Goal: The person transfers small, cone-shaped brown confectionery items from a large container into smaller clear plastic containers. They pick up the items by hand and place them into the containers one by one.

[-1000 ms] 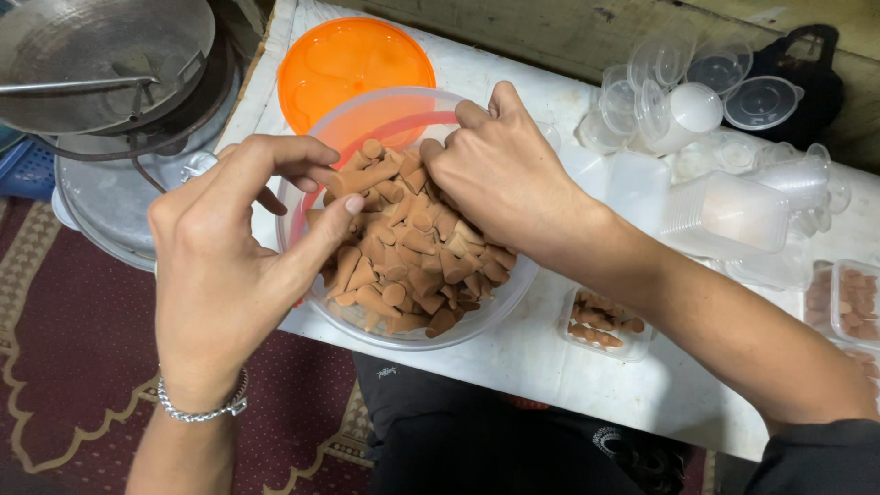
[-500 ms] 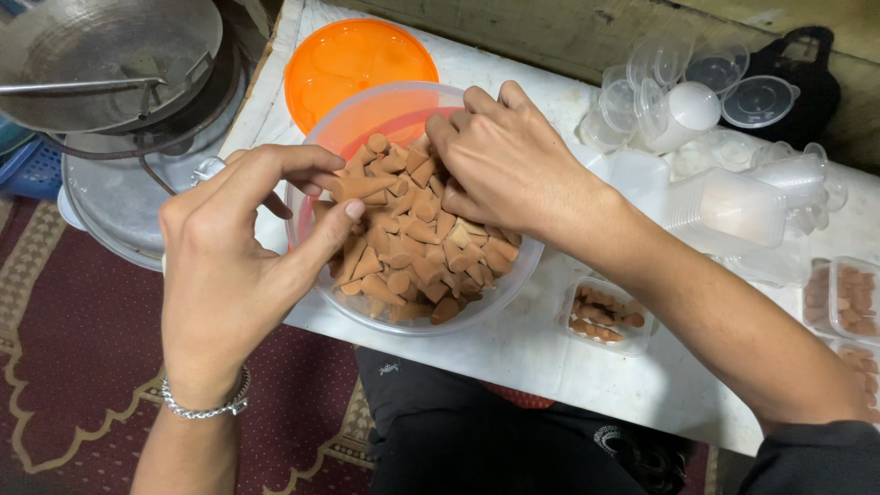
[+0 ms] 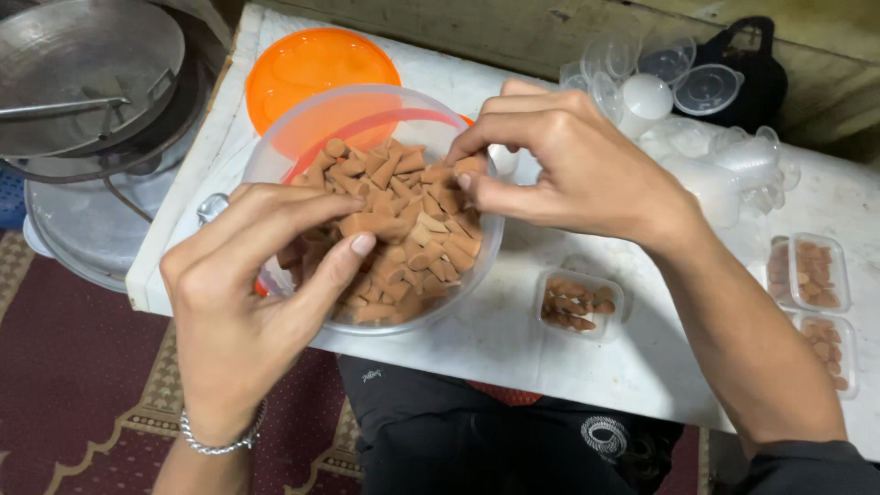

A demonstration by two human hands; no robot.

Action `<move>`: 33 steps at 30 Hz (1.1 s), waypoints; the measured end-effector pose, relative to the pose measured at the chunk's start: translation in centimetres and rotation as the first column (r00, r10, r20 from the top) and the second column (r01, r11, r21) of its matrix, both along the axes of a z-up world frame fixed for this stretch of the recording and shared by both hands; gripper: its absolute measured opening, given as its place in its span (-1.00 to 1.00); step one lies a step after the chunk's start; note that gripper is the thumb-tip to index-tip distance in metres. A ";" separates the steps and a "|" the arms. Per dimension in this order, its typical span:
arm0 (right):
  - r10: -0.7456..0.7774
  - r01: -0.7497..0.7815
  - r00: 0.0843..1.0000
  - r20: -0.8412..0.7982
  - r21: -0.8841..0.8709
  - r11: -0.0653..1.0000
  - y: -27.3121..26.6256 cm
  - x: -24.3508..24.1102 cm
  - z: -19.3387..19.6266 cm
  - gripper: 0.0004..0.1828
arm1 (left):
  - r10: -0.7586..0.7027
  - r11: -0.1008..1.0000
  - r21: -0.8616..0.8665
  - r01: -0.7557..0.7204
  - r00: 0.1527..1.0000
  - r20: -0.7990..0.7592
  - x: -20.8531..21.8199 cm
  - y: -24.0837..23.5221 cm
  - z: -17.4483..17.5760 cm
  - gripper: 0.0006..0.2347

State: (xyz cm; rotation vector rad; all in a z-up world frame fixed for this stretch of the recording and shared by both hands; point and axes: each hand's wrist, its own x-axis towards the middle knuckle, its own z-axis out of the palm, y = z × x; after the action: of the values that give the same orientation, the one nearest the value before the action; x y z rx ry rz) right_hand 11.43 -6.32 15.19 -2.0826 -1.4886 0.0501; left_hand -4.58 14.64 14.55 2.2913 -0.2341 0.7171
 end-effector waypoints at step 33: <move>-0.602 0.497 0.743 -0.293 -0.362 0.789 -19.2 -7.9 -12.6 -0.81 | -0.325 0.935 0.111 0.337 0.939 -0.115 2.6 -20.6 -16.1 -0.92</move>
State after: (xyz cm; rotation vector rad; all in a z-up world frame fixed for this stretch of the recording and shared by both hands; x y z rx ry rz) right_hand 3.51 -25.52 2.57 -2.4660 -0.5982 0.4333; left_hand -2.00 -5.99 -1.56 2.3190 -0.6227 0.4285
